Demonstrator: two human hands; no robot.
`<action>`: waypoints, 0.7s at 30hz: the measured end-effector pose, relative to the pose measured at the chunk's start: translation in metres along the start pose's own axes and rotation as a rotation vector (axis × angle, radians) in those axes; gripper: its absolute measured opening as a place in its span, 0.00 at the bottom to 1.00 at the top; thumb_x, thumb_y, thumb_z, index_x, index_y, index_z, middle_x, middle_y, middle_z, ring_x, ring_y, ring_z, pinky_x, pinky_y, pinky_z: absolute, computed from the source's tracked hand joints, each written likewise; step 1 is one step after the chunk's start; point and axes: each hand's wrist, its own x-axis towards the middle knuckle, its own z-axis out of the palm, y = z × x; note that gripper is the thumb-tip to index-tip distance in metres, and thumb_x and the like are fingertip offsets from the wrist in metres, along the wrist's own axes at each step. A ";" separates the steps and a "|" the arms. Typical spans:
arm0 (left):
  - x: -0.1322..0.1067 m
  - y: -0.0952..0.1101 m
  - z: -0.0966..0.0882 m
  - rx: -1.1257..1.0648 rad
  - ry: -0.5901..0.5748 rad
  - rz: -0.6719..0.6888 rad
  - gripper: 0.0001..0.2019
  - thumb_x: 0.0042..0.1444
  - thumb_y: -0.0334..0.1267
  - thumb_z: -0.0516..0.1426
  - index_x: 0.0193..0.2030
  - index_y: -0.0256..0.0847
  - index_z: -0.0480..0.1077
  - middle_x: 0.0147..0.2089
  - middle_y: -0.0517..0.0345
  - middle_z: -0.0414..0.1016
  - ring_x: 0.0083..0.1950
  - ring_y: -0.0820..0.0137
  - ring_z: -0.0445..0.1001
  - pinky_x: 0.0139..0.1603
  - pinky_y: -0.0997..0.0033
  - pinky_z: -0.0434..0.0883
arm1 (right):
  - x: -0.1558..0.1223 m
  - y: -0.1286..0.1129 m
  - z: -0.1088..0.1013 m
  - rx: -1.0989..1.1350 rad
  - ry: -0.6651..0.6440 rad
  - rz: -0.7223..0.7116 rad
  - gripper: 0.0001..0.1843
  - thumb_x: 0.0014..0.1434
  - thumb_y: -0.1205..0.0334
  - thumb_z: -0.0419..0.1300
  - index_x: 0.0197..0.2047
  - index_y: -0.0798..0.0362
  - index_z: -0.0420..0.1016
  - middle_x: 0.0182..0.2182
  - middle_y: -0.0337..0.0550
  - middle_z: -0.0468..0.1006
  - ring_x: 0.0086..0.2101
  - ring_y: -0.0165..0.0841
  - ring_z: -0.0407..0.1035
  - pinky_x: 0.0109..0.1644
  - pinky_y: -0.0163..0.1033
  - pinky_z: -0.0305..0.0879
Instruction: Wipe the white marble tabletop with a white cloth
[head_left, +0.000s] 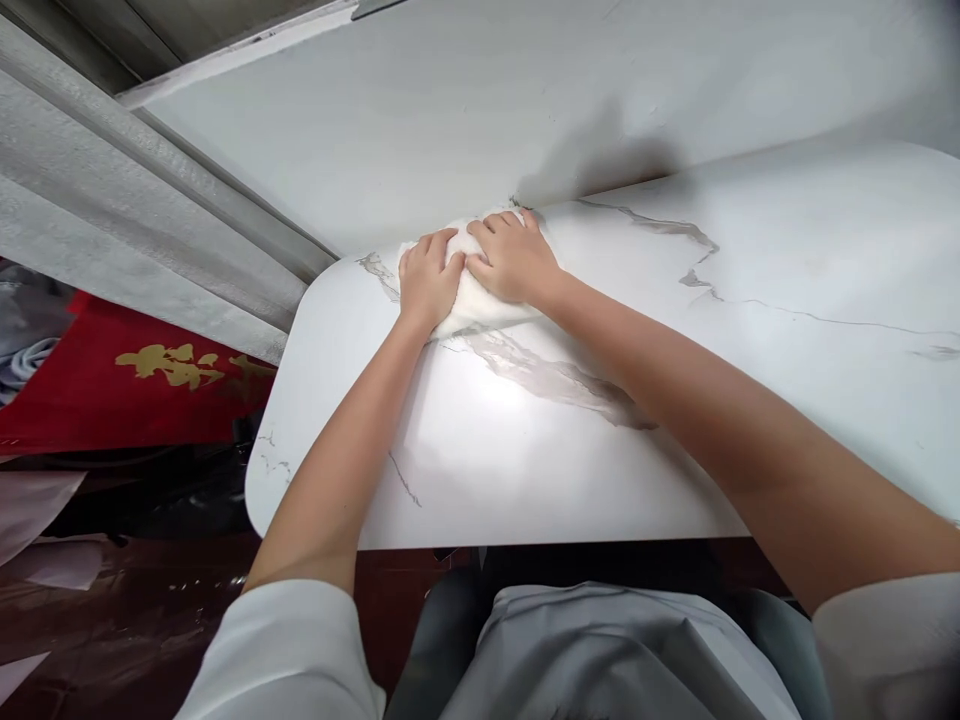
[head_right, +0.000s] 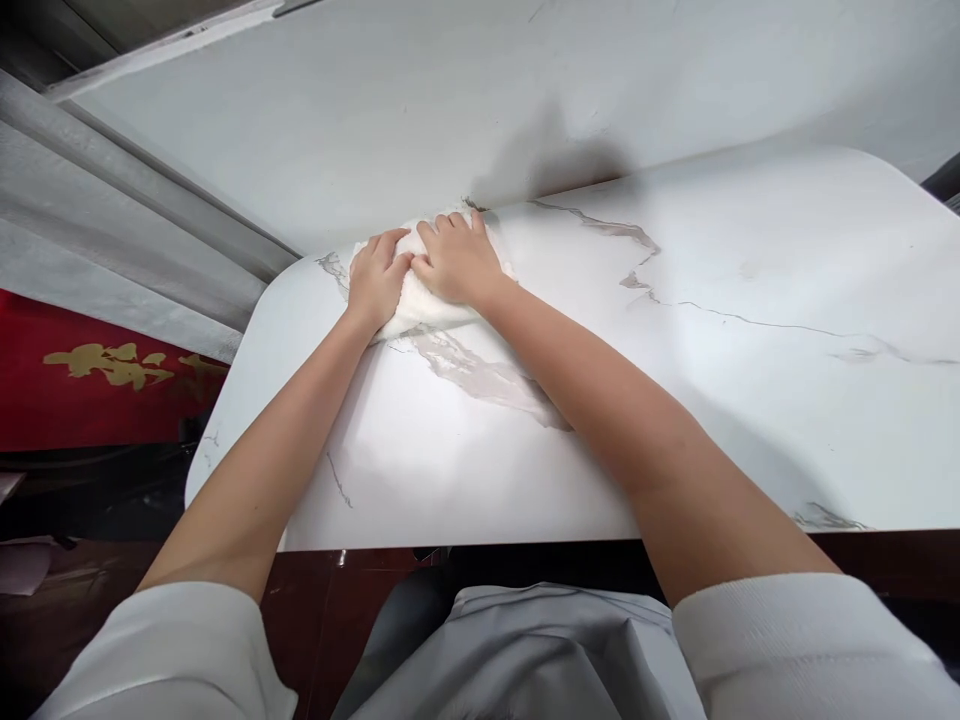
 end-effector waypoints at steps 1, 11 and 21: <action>0.006 -0.001 0.002 -0.004 0.005 0.006 0.19 0.64 0.35 0.49 0.60 0.45 0.68 0.63 0.50 0.70 0.67 0.57 0.64 0.72 0.54 0.52 | 0.004 0.003 0.000 -0.002 -0.001 0.006 0.23 0.68 0.60 0.43 0.60 0.61 0.67 0.55 0.58 0.70 0.59 0.49 0.59 0.67 0.62 0.43; 0.044 -0.006 0.014 -0.031 0.009 0.015 0.18 0.64 0.37 0.49 0.60 0.48 0.68 0.61 0.52 0.71 0.67 0.56 0.65 0.71 0.52 0.53 | 0.033 0.021 -0.001 -0.131 -0.020 0.055 0.20 0.70 0.59 0.42 0.57 0.55 0.68 0.53 0.53 0.72 0.58 0.48 0.60 0.64 0.54 0.53; 0.026 0.001 0.012 -0.043 0.031 0.016 0.18 0.66 0.38 0.49 0.59 0.50 0.68 0.63 0.54 0.71 0.68 0.59 0.64 0.72 0.52 0.52 | 0.021 0.020 -0.001 -0.018 -0.033 0.054 0.24 0.67 0.59 0.43 0.61 0.58 0.65 0.57 0.57 0.68 0.59 0.50 0.57 0.63 0.60 0.50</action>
